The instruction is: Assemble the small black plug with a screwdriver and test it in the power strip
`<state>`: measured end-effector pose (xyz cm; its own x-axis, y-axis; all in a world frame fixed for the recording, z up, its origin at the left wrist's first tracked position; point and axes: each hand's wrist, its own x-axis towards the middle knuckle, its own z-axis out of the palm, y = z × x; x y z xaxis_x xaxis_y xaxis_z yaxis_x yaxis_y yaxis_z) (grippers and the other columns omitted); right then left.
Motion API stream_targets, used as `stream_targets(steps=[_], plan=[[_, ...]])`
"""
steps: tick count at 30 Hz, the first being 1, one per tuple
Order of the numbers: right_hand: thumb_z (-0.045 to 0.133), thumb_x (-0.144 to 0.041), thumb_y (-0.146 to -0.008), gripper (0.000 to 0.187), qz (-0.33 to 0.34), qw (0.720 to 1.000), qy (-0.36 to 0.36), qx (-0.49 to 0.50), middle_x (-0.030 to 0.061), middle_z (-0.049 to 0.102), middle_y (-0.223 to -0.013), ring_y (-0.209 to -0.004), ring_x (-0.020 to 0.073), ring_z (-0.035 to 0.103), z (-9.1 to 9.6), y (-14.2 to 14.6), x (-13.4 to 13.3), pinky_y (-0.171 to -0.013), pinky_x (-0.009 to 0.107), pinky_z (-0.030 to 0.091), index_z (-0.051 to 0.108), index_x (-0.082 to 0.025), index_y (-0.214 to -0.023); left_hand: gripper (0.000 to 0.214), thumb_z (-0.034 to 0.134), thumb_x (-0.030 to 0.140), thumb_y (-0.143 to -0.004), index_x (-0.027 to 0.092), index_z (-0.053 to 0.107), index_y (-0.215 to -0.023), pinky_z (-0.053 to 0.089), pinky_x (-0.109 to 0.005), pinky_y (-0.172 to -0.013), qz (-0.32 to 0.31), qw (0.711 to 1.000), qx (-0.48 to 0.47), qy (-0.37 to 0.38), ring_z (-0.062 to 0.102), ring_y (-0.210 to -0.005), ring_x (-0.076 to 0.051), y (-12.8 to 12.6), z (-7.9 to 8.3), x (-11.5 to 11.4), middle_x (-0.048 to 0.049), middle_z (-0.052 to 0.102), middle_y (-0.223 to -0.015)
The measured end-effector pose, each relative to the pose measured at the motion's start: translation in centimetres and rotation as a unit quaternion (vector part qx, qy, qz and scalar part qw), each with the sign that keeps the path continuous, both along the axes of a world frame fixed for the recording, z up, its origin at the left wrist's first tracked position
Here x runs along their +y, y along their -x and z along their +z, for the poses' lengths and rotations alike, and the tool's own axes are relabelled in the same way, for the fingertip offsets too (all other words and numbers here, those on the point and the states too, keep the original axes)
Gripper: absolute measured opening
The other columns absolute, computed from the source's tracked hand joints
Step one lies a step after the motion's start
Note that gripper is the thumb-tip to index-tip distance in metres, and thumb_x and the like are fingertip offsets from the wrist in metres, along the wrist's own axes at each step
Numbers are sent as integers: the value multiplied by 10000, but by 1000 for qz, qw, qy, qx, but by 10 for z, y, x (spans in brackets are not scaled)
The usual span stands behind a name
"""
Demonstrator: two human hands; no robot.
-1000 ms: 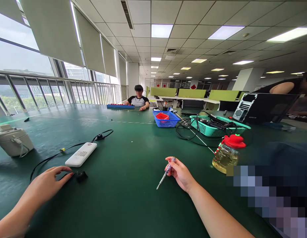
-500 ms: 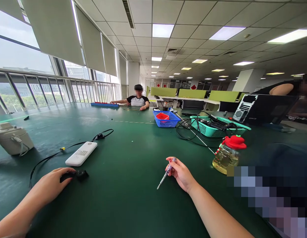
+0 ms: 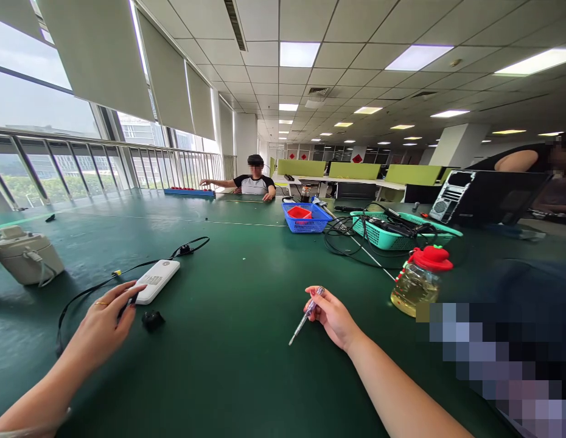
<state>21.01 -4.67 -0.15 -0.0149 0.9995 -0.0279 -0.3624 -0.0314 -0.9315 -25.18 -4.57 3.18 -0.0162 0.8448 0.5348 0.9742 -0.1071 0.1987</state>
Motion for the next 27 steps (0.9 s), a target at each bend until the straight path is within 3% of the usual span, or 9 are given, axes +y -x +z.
stream_targets(steps=[3,8,15,20,27], plan=[[815,-521,-611,460,0,1000,2,1,10,648,-619,-536,142,515,0,0,0,-583,303,388,634,-200,-887,559,289,390,-849,149,600,-1246,392,-436,-1060,-37,999,18,6,513,-1232,-283,-2,-5,2,-111,596,-1319],[813,-511,-619,441,1,1000,2,1,9,643,-620,-543,146,524,1,0,0,-583,306,394,640,-201,-880,479,296,377,-845,203,700,-1034,390,-456,-1063,-55,998,38,3,549,-1178,-286,-2,-6,4,-86,622,-1287],[818,-520,-610,452,0,1000,3,0,9,648,-618,-535,137,520,2,0,0,-581,297,395,641,-202,-878,569,279,499,-869,171,630,-1174,432,-400,-1035,-2,1000,-9,-6,531,-1209,-283,-11,1,-2,-109,562,-1329],[821,-528,-606,456,2,1000,0,1,8,652,-612,-528,134,522,3,1,-1,-576,295,399,639,-202,-869,717,411,636,-740,159,580,-1248,452,-421,-1013,4,999,-37,13,515,-1207,-322,-11,0,-1,-126,520,-1337],[831,-537,-586,488,2,1000,5,7,10,652,-605,-526,127,512,2,1,-1,-573,283,390,634,-197,-876,803,409,684,-749,171,485,-1363,497,-413,-913,18,997,-52,47,626,-919,-261,-10,0,-3,-131,509,-1364]])
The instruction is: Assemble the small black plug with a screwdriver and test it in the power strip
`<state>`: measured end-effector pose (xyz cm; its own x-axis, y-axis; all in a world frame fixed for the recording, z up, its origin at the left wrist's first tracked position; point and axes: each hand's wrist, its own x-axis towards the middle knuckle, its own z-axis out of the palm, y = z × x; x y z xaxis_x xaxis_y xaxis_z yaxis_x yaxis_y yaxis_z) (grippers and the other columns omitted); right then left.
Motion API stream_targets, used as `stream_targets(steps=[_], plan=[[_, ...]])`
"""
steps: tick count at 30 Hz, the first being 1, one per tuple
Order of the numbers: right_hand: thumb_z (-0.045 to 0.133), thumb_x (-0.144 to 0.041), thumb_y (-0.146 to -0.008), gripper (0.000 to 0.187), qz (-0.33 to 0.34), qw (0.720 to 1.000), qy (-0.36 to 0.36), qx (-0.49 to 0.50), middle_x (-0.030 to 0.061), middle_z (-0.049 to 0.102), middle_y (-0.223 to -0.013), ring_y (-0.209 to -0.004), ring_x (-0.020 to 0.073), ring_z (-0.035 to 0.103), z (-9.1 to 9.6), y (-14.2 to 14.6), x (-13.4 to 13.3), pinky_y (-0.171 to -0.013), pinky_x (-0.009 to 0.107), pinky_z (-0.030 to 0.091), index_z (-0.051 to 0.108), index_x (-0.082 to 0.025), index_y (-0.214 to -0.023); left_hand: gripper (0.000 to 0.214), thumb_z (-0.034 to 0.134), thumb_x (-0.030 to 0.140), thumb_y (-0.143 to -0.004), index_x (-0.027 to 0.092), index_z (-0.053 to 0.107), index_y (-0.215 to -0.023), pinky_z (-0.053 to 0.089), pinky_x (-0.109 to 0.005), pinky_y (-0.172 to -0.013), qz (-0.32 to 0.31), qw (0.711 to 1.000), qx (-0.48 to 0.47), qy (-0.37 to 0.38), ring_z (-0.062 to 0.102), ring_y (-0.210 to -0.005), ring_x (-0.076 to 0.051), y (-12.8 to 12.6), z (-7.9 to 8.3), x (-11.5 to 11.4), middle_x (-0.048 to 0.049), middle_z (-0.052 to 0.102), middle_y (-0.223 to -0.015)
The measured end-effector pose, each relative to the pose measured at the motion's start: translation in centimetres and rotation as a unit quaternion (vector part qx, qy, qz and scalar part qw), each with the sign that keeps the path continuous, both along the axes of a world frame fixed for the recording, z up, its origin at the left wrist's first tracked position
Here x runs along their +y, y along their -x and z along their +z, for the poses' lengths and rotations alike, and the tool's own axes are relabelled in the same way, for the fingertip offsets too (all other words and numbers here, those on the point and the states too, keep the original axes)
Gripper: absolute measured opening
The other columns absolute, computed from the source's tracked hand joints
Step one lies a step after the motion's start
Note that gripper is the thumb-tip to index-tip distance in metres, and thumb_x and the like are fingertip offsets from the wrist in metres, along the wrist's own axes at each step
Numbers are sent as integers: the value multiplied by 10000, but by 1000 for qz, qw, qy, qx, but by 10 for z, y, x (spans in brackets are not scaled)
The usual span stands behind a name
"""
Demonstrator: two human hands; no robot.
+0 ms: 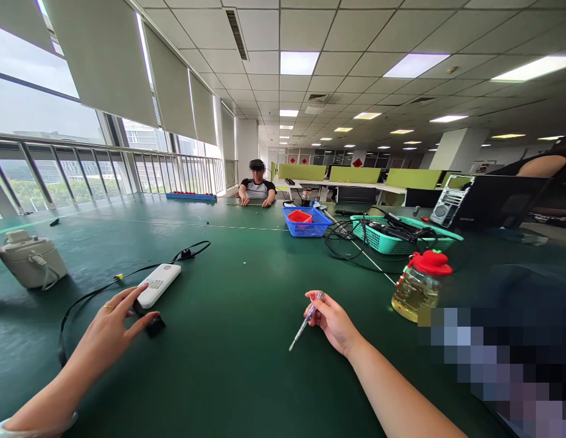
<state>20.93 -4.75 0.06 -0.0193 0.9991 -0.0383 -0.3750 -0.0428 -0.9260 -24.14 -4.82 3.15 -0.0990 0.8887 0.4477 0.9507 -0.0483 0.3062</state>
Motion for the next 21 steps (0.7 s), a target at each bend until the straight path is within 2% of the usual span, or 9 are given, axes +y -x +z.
stream_targets(steps=[3,6,11,14,21], plan=[[836,-545,-575,510,1,1000,0,1,11,655,-604,-529,126,516,-1,0,1,-578,279,390,633,-194,-884,827,404,662,-767,156,420,-1420,454,-444,-967,12,1000,27,-9,577,-1071,-315,0,0,-1,-138,578,-1309],[837,-546,-572,514,0,1000,0,0,8,654,-603,-528,125,517,-1,0,1,-578,276,388,634,-193,-885,812,392,647,-781,142,434,-1417,418,-464,-1003,-2,998,68,-17,503,-1193,-346,0,-3,1,-139,611,-1279],[831,-551,-577,510,2,1000,1,-3,8,655,-601,-527,124,516,1,0,0,-581,276,390,630,-194,-880,792,363,645,-788,110,524,-1350,412,-469,-1003,-30,993,113,-19,551,-1110,-337,5,-14,8,-182,538,-1320],[828,-550,-579,503,2,1000,0,-7,8,655,-600,-525,123,514,2,0,0,-578,275,388,629,-197,-876,769,384,658,-781,141,561,-1322,426,-463,-988,-44,992,121,-10,590,-1037,-318,9,-21,12,-176,536,-1279],[830,-553,-568,519,5,1000,1,-8,9,652,-597,-532,127,512,2,0,0,-584,279,392,623,-194,-880,643,435,620,-807,226,614,-1283,431,-491,-1003,-73,990,122,17,568,-1124,-357,8,-30,15,-144,584,-1239]])
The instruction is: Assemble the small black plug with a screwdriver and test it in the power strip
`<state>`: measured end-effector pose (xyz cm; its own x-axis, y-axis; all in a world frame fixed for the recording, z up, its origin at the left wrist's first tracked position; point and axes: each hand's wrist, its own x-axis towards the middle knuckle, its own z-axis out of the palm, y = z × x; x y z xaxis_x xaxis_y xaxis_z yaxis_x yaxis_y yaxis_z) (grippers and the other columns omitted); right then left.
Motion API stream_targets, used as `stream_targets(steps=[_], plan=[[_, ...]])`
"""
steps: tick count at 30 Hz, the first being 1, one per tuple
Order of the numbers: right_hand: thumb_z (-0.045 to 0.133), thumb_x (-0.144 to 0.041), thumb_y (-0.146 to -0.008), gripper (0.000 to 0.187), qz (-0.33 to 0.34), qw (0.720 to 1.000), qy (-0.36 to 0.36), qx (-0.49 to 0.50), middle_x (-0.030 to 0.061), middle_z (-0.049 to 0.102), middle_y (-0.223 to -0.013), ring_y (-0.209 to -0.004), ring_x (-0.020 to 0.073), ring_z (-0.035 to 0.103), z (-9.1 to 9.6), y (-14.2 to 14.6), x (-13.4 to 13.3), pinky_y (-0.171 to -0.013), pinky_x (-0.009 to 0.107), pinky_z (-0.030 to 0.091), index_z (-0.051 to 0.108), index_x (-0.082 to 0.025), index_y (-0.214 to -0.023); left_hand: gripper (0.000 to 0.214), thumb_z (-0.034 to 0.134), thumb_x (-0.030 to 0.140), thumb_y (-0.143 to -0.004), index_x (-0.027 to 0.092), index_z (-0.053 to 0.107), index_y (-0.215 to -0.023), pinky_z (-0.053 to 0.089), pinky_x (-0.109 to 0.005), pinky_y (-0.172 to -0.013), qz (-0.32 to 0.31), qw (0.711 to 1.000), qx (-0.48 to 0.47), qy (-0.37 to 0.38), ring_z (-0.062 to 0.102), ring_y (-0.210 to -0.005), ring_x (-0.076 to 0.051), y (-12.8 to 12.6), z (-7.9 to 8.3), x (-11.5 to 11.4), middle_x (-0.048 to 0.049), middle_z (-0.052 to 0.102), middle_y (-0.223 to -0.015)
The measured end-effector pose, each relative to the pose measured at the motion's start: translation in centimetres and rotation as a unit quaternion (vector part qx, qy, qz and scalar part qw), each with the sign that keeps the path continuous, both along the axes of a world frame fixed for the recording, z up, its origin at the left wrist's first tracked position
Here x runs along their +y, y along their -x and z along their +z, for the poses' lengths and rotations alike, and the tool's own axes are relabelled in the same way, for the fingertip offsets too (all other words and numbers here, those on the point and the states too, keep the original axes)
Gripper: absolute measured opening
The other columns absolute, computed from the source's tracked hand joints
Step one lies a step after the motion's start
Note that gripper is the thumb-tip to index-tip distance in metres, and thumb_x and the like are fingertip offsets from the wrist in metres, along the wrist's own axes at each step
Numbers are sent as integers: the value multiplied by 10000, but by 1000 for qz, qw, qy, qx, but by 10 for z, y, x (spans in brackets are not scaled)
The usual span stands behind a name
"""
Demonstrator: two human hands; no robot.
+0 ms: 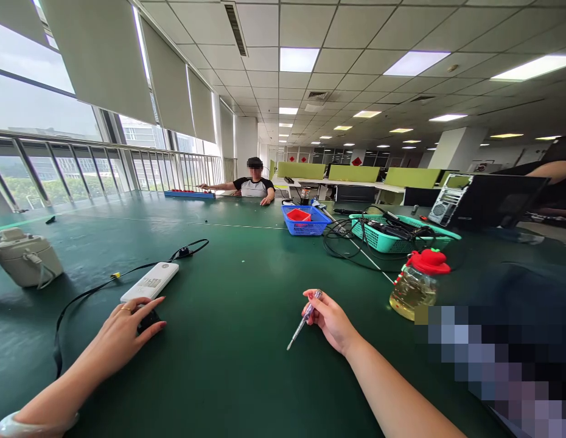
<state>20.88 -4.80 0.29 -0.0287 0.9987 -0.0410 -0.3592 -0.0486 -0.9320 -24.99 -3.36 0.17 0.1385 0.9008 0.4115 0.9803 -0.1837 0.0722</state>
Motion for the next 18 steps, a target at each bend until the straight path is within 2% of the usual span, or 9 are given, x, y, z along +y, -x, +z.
stream_targets(steps=[11,18], plan=[[831,-554,-564,520,-3,1000,2,-2,7,654,-599,-527,126,519,0,0,1,-578,279,393,627,-194,-879,641,373,636,-840,202,654,-1218,441,-481,-1008,-4,1000,16,23,590,-1110,-338,-5,-2,1,-151,589,-1237],[826,-557,-575,511,1,1000,0,-4,7,657,-605,-535,128,519,-1,-1,1,-591,285,397,627,-198,-878,615,397,653,-837,212,686,-1155,466,-473,-976,-17,1000,13,22,616,-1062,-332,-7,-4,1,-136,624,-1196]])
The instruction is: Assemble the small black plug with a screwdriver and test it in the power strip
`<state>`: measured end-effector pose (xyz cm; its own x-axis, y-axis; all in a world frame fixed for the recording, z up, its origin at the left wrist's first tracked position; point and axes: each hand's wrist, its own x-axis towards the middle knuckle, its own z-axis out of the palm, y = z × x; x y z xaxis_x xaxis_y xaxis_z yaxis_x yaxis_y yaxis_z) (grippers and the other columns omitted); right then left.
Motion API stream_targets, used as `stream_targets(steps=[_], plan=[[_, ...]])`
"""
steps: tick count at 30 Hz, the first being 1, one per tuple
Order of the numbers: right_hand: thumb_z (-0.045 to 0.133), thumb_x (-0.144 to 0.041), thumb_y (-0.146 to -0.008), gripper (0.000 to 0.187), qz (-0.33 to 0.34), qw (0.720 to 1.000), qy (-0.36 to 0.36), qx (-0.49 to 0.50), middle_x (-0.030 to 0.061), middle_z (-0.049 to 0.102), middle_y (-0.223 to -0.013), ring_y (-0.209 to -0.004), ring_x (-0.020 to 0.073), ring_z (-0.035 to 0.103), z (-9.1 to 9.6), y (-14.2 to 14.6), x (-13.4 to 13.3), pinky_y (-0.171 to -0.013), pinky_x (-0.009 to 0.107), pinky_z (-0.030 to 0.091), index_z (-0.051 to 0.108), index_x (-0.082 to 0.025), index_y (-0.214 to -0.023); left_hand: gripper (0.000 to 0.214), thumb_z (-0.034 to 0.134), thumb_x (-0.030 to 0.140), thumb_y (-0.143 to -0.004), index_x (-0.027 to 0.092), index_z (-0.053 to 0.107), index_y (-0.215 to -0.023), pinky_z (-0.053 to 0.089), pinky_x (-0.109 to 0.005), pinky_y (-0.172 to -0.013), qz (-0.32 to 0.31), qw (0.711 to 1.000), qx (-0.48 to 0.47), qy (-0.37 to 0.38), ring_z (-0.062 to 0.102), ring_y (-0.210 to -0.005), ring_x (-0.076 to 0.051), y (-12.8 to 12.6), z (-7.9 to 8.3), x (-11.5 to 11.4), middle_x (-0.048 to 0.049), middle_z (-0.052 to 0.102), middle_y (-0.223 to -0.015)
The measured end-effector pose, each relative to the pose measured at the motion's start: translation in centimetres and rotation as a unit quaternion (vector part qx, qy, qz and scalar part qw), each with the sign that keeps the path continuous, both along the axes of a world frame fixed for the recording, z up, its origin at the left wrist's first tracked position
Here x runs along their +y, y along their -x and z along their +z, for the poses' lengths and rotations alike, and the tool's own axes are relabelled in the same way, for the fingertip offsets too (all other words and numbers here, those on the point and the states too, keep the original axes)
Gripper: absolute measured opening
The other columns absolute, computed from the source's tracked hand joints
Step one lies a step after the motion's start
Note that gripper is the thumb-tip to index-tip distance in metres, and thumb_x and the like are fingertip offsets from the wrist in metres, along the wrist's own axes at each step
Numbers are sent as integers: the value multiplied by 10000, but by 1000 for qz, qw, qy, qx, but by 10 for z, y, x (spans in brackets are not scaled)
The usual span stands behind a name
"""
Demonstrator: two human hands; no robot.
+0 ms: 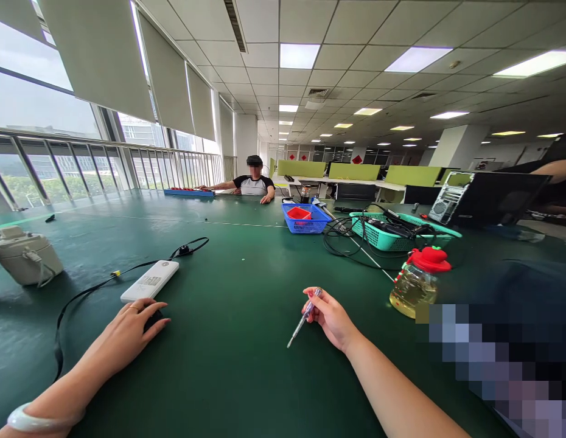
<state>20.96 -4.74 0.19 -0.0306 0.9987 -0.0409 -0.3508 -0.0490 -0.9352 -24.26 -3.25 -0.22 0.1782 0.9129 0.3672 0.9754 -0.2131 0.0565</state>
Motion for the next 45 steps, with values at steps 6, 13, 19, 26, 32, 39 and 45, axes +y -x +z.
stream_targets(steps=[6,13,19,26,32,39,45], plan=[[821,-556,-581,506,-1,1000,2,-2,5,655,-600,-533,129,513,0,0,0,-588,287,393,623,-201,-882,583,421,652,-844,241,672,-1174,466,-456,-977,-11,1000,2,7,605,-1095,-323,6,-1,0,-115,614,-1228],[827,-549,-581,502,-3,1000,-1,-1,7,655,-604,-535,133,518,0,0,0,-585,290,399,628,-197,-879,551,470,657,-825,254,689,-1130,477,-427,-957,-20,1000,8,-1,619,-1049,-302,3,2,-2,-113,615,-1212],[821,-542,-593,482,-2,1000,-3,-2,9,650,-607,-534,136,514,1,1,-2,-583,294,398,628,-199,-871,550,451,652,-829,248,689,-1117,503,-417,-924,-12,999,4,40,643,-1007,-294,-3,7,-5,-115,607,-1211],[815,-535,-607,467,-1,1000,-3,-3,6,643,-607,-534,136,514,1,0,-1,-585,295,398,632,-200,-875,546,454,644,-821,238,682,-1108,521,-389,-882,3,999,-17,31,654,-989,-291,-2,8,-7,-110,592,-1237],[820,-544,-601,482,1,1000,-4,0,6,647,-602,-531,130,510,0,1,-1,-587,288,402,629,-197,-876,559,422,655,-816,229,669,-1080,526,-403,-862,24,998,-24,43,657,-969,-293,-5,12,-10,-109,576,-1233],[815,-543,-609,474,0,1000,-6,-3,9,644,-608,-531,142,518,0,1,-1,-575,296,396,632,-199,-878,560,434,654,-810,218,660,-1078,497,-424,-925,13,999,-29,34,640,-1004,-296,-3,7,-6,-125,568,-1246],[817,-541,-608,469,0,1000,-7,-3,9,646,-604,-531,140,514,-1,1,-1,-575,297,399,631,-201,-873,542,473,654,-802,227,679,-1064,497,-413,-931,-2,999,-36,40,638,-1018,-295,0,4,-4,-117,597,-1222]])
